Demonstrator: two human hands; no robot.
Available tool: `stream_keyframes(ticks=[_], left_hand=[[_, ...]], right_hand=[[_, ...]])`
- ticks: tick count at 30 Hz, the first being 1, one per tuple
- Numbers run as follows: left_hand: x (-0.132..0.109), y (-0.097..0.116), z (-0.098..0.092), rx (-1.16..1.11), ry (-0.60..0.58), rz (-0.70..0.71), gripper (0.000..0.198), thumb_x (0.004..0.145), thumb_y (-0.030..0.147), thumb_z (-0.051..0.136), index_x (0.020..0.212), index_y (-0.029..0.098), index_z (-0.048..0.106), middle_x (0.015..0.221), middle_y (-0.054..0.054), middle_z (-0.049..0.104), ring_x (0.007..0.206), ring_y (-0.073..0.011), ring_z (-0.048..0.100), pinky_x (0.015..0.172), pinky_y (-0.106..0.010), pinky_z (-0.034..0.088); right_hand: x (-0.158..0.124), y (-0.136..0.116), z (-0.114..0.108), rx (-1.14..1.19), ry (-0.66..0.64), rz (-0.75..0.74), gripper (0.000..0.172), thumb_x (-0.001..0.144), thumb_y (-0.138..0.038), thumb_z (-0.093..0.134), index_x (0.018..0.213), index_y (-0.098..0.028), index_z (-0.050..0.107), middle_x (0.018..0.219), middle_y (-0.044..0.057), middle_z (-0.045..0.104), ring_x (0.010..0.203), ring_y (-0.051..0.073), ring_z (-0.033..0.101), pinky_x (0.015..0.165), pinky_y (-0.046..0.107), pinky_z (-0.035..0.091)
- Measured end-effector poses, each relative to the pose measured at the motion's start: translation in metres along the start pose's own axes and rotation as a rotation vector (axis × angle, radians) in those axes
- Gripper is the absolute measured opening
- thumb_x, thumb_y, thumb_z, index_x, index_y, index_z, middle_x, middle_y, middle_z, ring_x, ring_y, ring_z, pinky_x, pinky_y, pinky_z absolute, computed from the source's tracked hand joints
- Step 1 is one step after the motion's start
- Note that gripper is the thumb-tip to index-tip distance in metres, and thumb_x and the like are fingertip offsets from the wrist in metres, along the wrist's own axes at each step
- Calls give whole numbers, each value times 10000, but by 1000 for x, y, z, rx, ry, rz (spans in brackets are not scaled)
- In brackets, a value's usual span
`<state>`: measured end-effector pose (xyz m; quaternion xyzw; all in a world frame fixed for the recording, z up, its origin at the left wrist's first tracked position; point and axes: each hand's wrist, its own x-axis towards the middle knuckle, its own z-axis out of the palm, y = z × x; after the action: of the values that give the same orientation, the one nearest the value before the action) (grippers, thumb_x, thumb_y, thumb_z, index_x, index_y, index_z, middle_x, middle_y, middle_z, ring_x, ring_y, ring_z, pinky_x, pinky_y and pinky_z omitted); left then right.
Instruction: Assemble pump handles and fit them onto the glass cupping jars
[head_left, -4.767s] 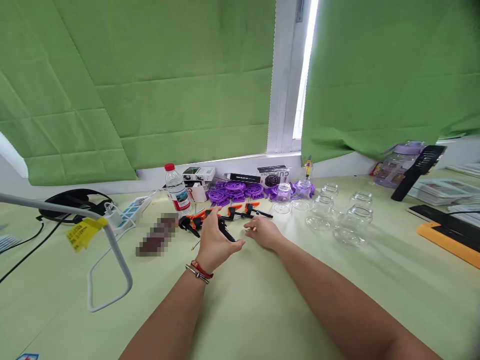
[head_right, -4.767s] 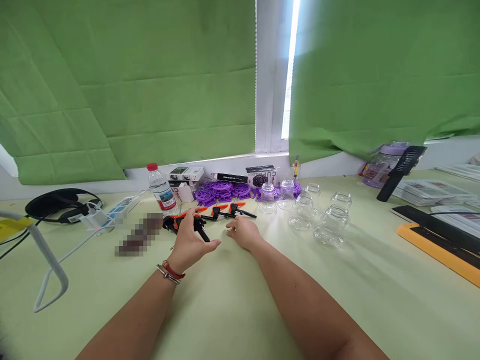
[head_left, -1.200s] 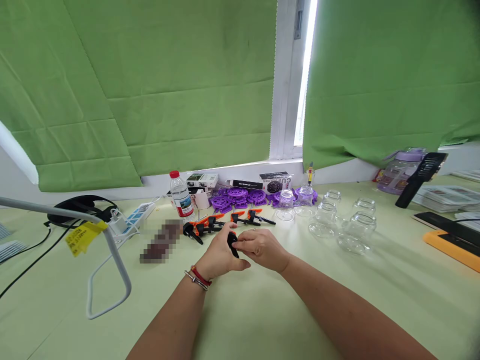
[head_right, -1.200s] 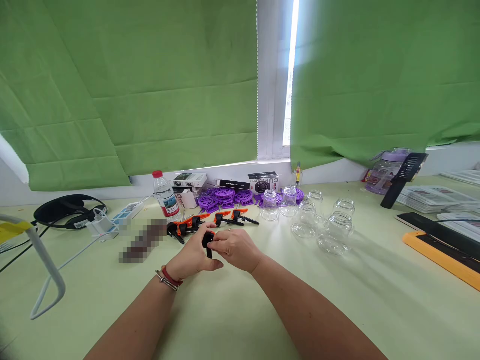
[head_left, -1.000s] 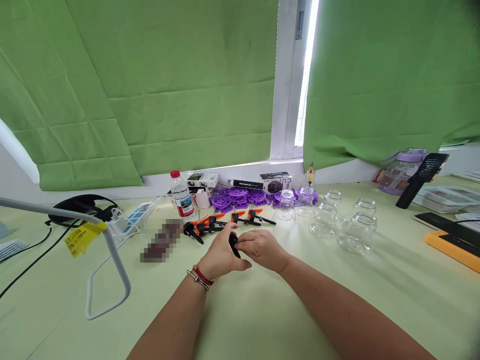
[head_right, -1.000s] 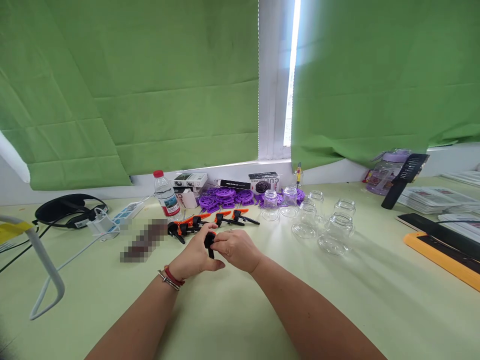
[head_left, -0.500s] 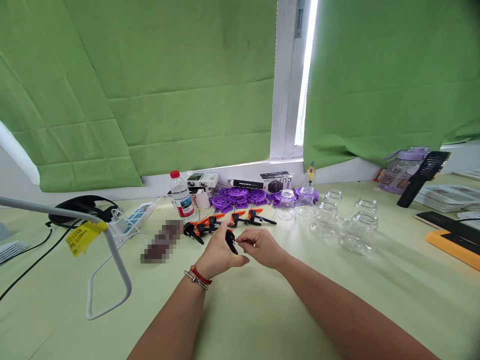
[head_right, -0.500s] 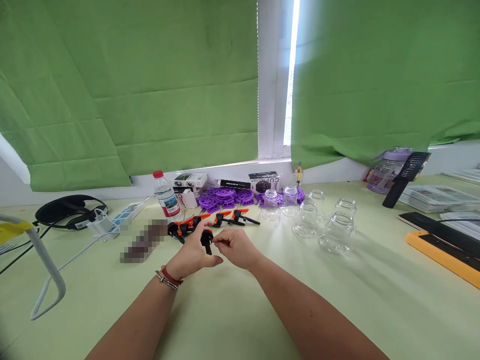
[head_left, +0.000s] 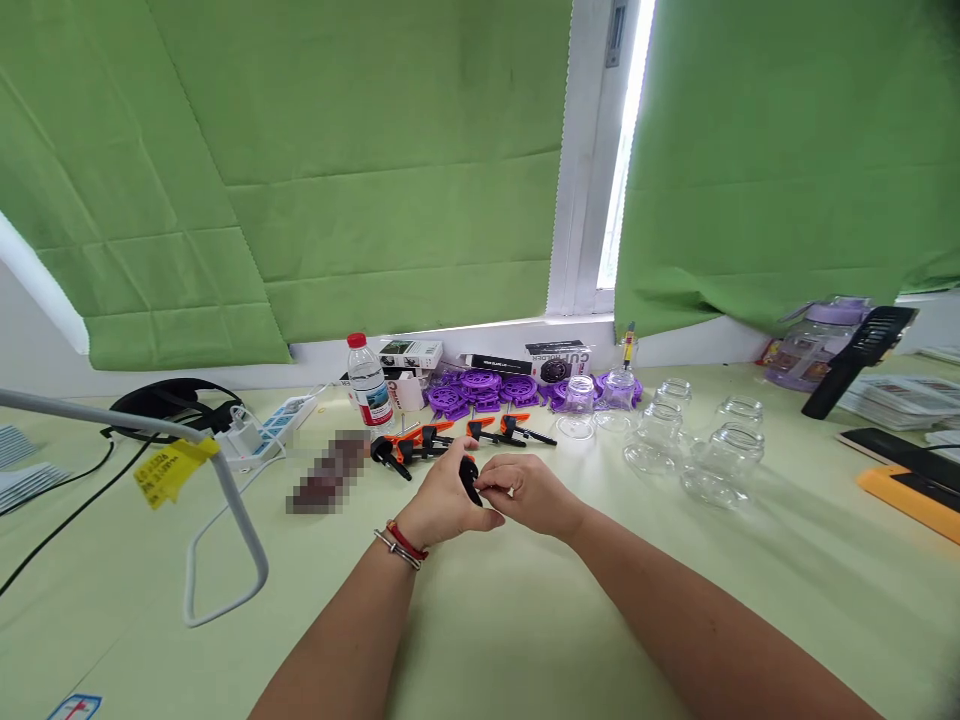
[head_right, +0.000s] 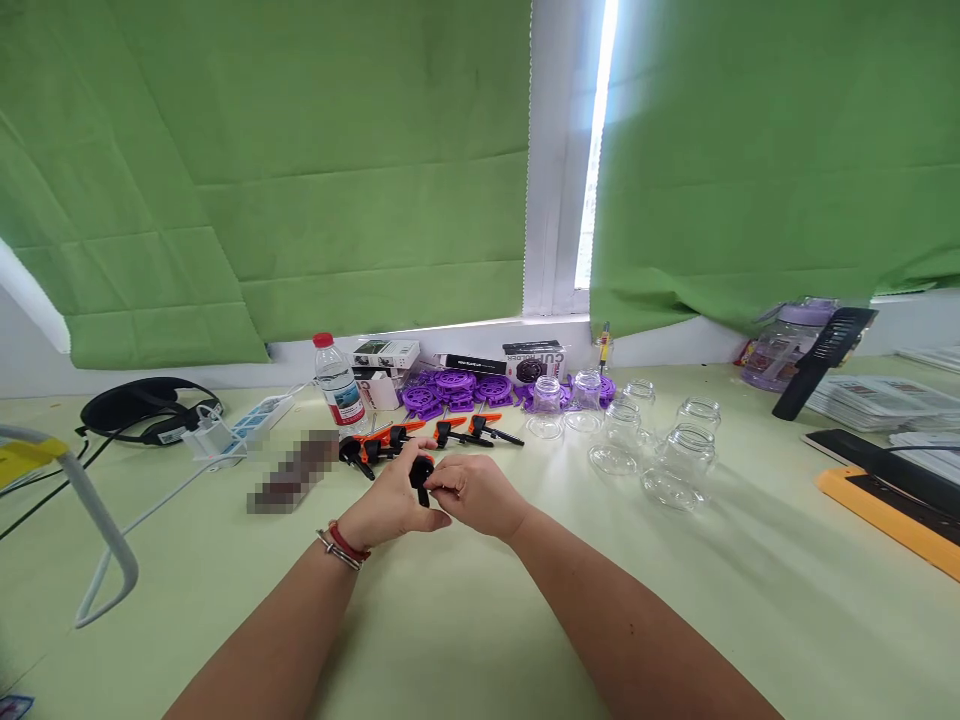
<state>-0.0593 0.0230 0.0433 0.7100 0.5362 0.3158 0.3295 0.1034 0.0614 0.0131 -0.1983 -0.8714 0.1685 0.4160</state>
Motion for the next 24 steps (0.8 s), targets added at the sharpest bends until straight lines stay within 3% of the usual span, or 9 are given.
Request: stream_keyframes(ticks=[4,10,18,24], left_hand=[[0,0,0,-28,-32,-8,886,492,262,801,1251,220,344,1026,-30,513,803,-168,527,689,-286,445],[0,0,0,-41,-41,12,873,485,253,812,1231,218,360,1031,-33,522,858,-188,539,721,-293,448],[1,-3,0,-29,-62,8,894,482,243,815,1244,215,348,1012,-31,529,835,-186,547,715,-300,452],[0,0,-1,-31,-73,15,895,462,231,819,1233,210,365,1004,-26,526,836,-184,544,706,-292,445]], right_hand=[[0,1,-2,-37,-44,-24,260,753,-42,537,847,-195,724,811,30,712,712,141,645,642,228,501],[-2,4,-2,-120,-59,-76,200,834,-127,537,868,-199,721,849,38,707,717,135,640,634,228,480],[-2,4,-10,-565,-134,-331,221,916,-169,470,949,-188,688,797,35,668,601,114,534,563,269,338],[-1,3,-13,-650,-181,-438,204,902,-125,462,987,-162,644,849,46,658,662,136,540,586,291,333]])
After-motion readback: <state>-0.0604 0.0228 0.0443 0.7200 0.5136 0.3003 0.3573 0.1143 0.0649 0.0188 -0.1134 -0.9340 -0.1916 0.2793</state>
